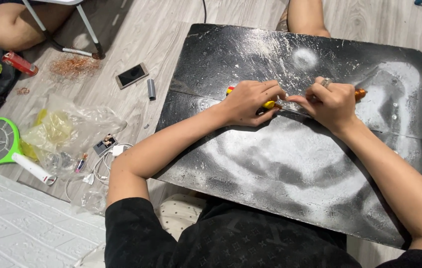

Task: Assembling or adjusting a small copper-wound electronic component using a screwdriver on a flat work surface.

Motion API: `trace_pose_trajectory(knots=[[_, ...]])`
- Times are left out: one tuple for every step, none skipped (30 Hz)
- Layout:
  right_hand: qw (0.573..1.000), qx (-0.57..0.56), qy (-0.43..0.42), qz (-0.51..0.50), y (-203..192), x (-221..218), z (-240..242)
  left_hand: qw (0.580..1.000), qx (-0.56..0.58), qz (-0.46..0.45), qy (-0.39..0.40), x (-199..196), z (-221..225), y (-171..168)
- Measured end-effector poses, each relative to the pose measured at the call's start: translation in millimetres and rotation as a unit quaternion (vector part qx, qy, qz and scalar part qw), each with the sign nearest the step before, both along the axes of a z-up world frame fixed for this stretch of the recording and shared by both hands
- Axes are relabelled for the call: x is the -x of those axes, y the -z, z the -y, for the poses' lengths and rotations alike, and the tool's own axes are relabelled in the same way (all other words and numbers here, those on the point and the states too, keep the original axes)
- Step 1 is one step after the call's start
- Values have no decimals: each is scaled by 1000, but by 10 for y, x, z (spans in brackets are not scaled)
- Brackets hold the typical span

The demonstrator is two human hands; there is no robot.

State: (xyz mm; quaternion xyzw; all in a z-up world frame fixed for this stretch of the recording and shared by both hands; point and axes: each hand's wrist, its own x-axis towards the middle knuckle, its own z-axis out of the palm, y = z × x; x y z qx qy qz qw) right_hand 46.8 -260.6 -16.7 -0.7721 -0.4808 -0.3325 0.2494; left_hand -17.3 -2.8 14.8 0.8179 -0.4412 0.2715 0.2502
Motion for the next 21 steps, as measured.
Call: trace_pose_trajectory(knots=[[1000,1,-1,0,-30,18,-4,1000,1,0,-1,5,-3,-10],[1000,-3,1,-1,-60,34,-7,1000,-5,-5,-5,9,-5,-20],[1000,-6,4,-4,-86,54,-7,1000,-11,-11,-8,16,-5,-27],[1000,-6,3,-4,-67,44,-6,1000,-10,-11,-9,11,-11,-12],[1000,-10,8,-7,-49,33,-6,1000,-19,-15,-17,3,-17,1],[1000,-14,13,-9,-31,21,-4,999,-28,-18,-25,-6,-23,15],[1000,-14,12,-10,-2,0,6,999,-28,-19,-26,-6,-21,25],[1000,-18,10,-20,28,-22,16,999,-22,-25,-26,-7,-19,35],[999,-22,8,-31,60,-43,22,999,-16,-32,-26,-6,-20,46],[999,-22,7,-31,45,-37,17,999,-16,-32,-27,-20,-19,73],[999,-28,5,-35,28,-32,12,999,-20,-22,-36,-34,-18,99],[999,-35,3,-38,12,-25,5,999,-24,-13,-45,-48,-19,125],[999,-34,0,-38,-53,23,-15,999,-23,-13,-48,-35,-4,95],[998,-24,0,-59,-119,74,-36,998,-30,-9,-62,-20,10,65],[997,-15,-1,-80,-185,125,-59,996,-38,-5,-76,-5,21,33],[997,-14,-4,-80,-193,137,-65,996,-37,-5,-79,8,24,32],[998,-12,-6,-68,-203,147,-69,995,-49,7,-92,16,30,30],[998,-10,-9,-55,-211,157,-72,992,-62,18,-105,23,36,28],[998,-9,-10,-55,-214,164,-75,992,-61,18,-107,11,43,58],[999,6,3,-36,-216,171,-77,990,-66,27,-125,-2,49,88],[1000,20,16,-17,-217,177,-80,986,-71,35,-144,-16,55,118]])
